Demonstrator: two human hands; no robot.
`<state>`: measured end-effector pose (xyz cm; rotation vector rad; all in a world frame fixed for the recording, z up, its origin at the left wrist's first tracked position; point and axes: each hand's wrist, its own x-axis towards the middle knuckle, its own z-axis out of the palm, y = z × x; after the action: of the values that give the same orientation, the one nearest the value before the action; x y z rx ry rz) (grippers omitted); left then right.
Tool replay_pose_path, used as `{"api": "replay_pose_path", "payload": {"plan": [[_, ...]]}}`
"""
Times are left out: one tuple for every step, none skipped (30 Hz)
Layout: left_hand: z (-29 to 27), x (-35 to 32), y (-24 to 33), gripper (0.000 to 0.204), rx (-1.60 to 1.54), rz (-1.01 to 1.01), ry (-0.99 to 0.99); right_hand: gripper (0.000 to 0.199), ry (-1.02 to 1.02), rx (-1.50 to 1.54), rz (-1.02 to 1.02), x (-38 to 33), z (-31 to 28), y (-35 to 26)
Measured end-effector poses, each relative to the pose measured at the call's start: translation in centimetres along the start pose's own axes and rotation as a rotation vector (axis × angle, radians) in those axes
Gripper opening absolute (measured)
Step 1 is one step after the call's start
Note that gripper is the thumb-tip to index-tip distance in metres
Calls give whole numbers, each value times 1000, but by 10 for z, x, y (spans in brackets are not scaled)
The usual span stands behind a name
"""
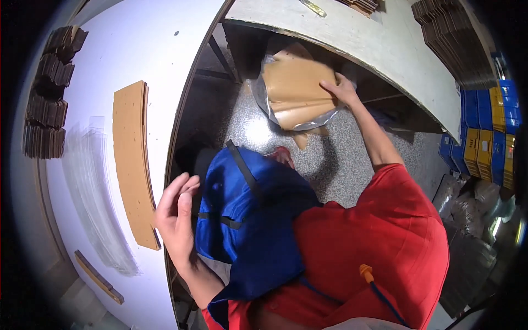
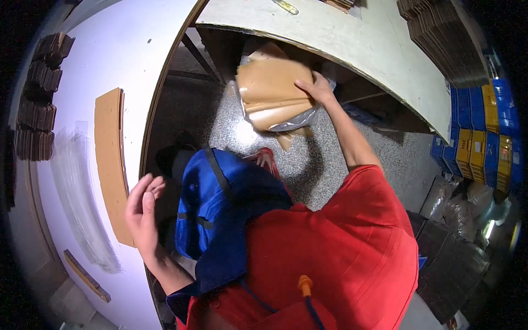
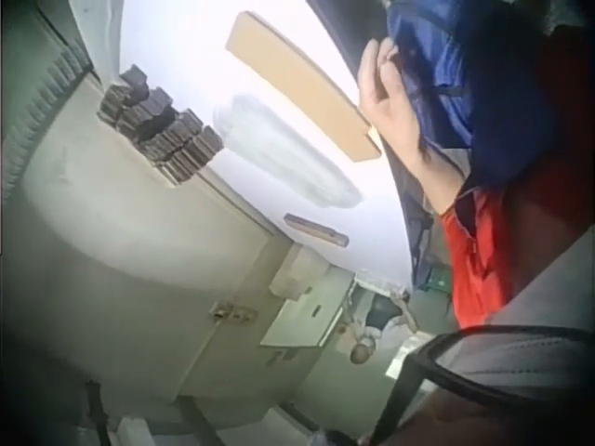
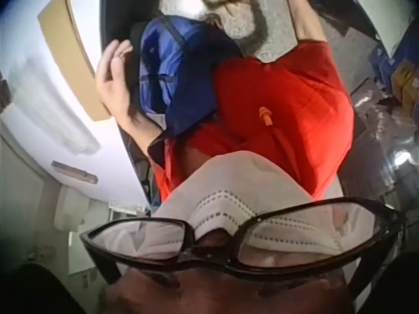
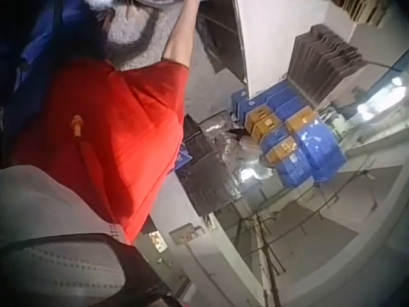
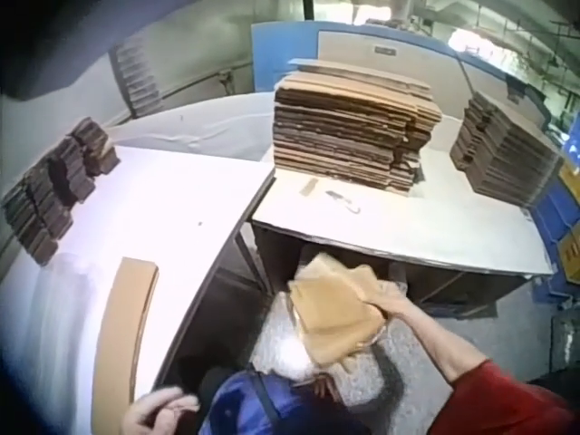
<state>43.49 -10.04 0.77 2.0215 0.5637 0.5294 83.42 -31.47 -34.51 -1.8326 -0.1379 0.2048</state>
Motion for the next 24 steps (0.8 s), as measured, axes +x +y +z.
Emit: {"api": "replay_pose_path", "payload": {"plan": [[-1, 4, -10, 30, 93, -18, 47, 82, 27, -106, 48, 15, -1, 35], [-1, 10, -22, 30, 193, -39, 110, 86, 40, -209, 86, 29, 10, 46], [-1, 16, -29, 30, 200, -57, 105, 86, 28, -213, 101, 29, 20, 51], [2, 26, -36, 30, 235, -60, 152, 88, 89, -333, -77, 34, 35, 40], [5, 36, -41, 30, 270, -65, 195, 90, 151, -450, -253, 36, 50, 27], [10, 46, -46, 30, 305, -68, 238, 92, 214, -564, -432, 39, 66, 15], [14, 57, -49, 30, 338, -70, 274, 93, 281, -678, -608, 45, 77, 8], [19, 68, -51, 30, 345, -79, 273, 93, 271, -676, -603, 52, 89, 6], [23, 81, -52, 31, 444, -12, 254, 94, 234, -759, -620, 60, 103, 4], [27, 91, -53, 33, 544, 50, 234, 95, 190, -840, -637, 63, 116, 3], [31, 101, -53, 34, 642, 114, 211, 96, 147, -921, -655, 67, 126, 2], [35, 111, -52, 36, 740, 179, 187, 97, 104, -1002, -674, 71, 131, 3], [37, 117, -52, 36, 747, 163, 185, 97, 86, -998, -674, 75, 134, 2], [41, 126, -52, 39, 799, 185, 178, 95, -33, -1026, -557, 84, 135, 0], [48, 137, -55, 42, 849, 212, 177, 93, -146, -1050, -445, 100, 137, -3], [54, 149, -58, 46, 901, 236, 174, 92, -262, -1071, -332, 115, 141, -5], [58, 160, -63, 49, 955, 258, 169, 90, -380, -1089, -219, 127, 148, -1], [63, 175, -70, 49, 963, 247, 176, 90, -391, -1086, -229, 143, 159, 4], [69, 192, -78, 53, 1016, 267, 180, 87, -415, -1054, -199, 160, 170, 12], [74, 208, -83, 56, 1070, 285, 178, 84, -444, -1022, -164, 175, 178, 20], [79, 225, -87, 60, 1126, 301, 173, 82, -474, -989, -128, 191, 187, 30], [84, 241, -91, 64, 1183, 316, 167, 80, -506, -955, -92, 207, 196, 42], [89, 254, -94, 64, 1199, 295, 159, 67, -495, -776, -151, 216, 196, 68], [94, 266, -96, 67, 1227, 298, 157, 56, -481, -594, -202, 225, 197, 93]]}}
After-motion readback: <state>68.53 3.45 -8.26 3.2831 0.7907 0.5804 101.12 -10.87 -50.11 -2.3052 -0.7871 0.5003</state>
